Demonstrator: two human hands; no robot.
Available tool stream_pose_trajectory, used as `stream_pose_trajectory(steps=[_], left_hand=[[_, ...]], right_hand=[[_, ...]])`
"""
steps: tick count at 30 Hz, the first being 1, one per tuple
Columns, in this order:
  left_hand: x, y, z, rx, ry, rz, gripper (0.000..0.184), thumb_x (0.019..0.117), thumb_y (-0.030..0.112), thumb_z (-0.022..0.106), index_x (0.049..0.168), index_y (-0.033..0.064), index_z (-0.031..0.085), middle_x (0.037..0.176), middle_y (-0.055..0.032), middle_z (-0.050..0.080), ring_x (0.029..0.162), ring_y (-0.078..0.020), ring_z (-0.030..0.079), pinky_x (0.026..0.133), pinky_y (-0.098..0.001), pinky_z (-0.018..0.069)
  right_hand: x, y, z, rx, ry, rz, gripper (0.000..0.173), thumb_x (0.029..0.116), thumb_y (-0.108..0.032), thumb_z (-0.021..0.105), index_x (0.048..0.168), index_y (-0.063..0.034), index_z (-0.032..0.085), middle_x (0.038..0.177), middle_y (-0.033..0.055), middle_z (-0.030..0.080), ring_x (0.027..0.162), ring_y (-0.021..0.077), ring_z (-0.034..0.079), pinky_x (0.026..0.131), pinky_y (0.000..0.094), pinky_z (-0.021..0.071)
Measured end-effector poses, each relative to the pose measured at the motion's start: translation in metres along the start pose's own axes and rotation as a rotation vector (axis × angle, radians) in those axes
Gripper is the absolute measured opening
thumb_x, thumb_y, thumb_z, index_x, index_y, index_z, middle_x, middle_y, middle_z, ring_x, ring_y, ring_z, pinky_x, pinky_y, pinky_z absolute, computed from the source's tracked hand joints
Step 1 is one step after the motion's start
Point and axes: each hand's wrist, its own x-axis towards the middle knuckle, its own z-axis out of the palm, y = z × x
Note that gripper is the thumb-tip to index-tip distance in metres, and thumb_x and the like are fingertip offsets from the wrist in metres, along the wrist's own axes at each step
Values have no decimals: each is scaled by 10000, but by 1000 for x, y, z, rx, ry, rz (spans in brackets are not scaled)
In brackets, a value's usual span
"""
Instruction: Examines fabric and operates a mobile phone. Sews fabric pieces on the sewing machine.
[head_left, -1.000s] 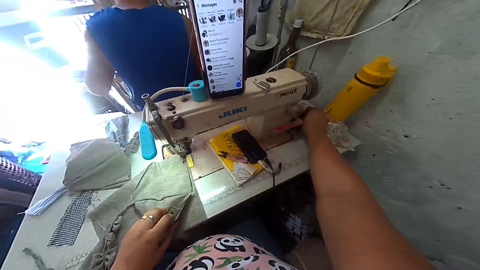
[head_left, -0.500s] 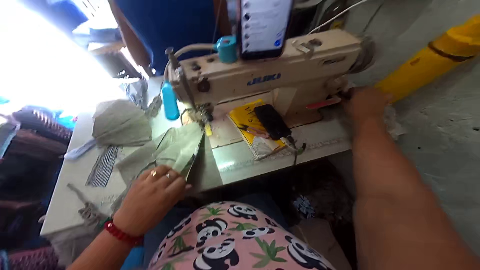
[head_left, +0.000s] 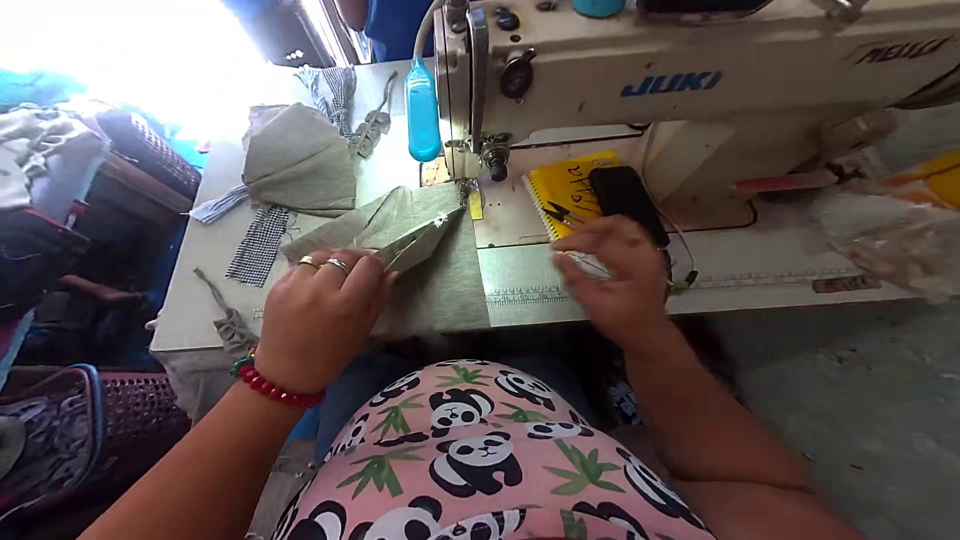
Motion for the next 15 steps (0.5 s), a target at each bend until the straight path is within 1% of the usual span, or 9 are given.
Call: stream_pose_trajectory(steps=[3, 5, 6, 8, 10, 12, 15], left_hand=[[0, 1, 8, -25, 83, -5, 268, 1026, 213, 583, 941, -29, 659, 969, -226, 717, 902, -389, 723, 730, -499, 576], [3, 1, 13, -74, 141, -16, 206, 1020, 153, 589, 976, -35, 662, 960, -230, 712, 898, -382, 719, 753, -474, 579], [5, 1, 15, -98, 174, -18, 175, 1019, 119, 576, 1005, -34, 662, 966, -230, 710, 899, -374, 716, 760, -461, 579], [9, 0, 20, -148, 255, -25, 164, 1036, 94, 570, 1080, -30, 667, 992, -225, 710, 926, -339, 712, 801, -416, 579], [14, -1, 29, -188, 351, -34, 152, 1042, 83, 570, 1128, -17, 647, 1008, -216, 697, 952, -284, 695, 839, -345, 562], [18, -6, 41, -226, 428, -32, 165, 1051, 76, 552, 1181, -3, 616, 1051, -213, 668, 973, -228, 671, 850, -286, 548], [20, -14, 56, -228, 499, -19, 193, 1070, 82, 500, 1251, 34, 546, 1119, -194, 615, 1002, -178, 641, 828, -243, 531]], right_hand=[[23, -6, 49, 99, -124, -97, 179, 944, -158, 667, 1065, -67, 764, 1076, 125, 703, 1053, 287, 650, 929, 464, 524], [41, -4, 76, 138, -164, -129, 196, 935, -136, 684, 1104, -68, 756, 1117, 129, 713, 1085, 296, 662, 954, 478, 525], [50, -3, 86, 157, -183, -113, 217, 930, -124, 693, 1130, -64, 752, 1149, 140, 708, 1111, 305, 656, 973, 479, 522], [65, -1, 99, 195, -214, -40, 256, 923, -106, 702, 1170, -50, 738, 1219, 171, 684, 1195, 323, 629, 1030, 480, 504], [75, 1, 107, 239, -201, 17, 263, 914, -102, 707, 1167, -34, 730, 1264, 178, 671, 1239, 314, 612, 1061, 466, 488], [82, 5, 111, 266, -195, 47, 238, 922, -129, 703, 1140, -35, 718, 1264, 156, 675, 1225, 291, 620, 1045, 463, 491], [88, 7, 114, 312, -222, 50, 207, 927, -131, 698, 1109, -38, 725, 1243, 133, 689, 1238, 259, 615, 1059, 446, 483]])
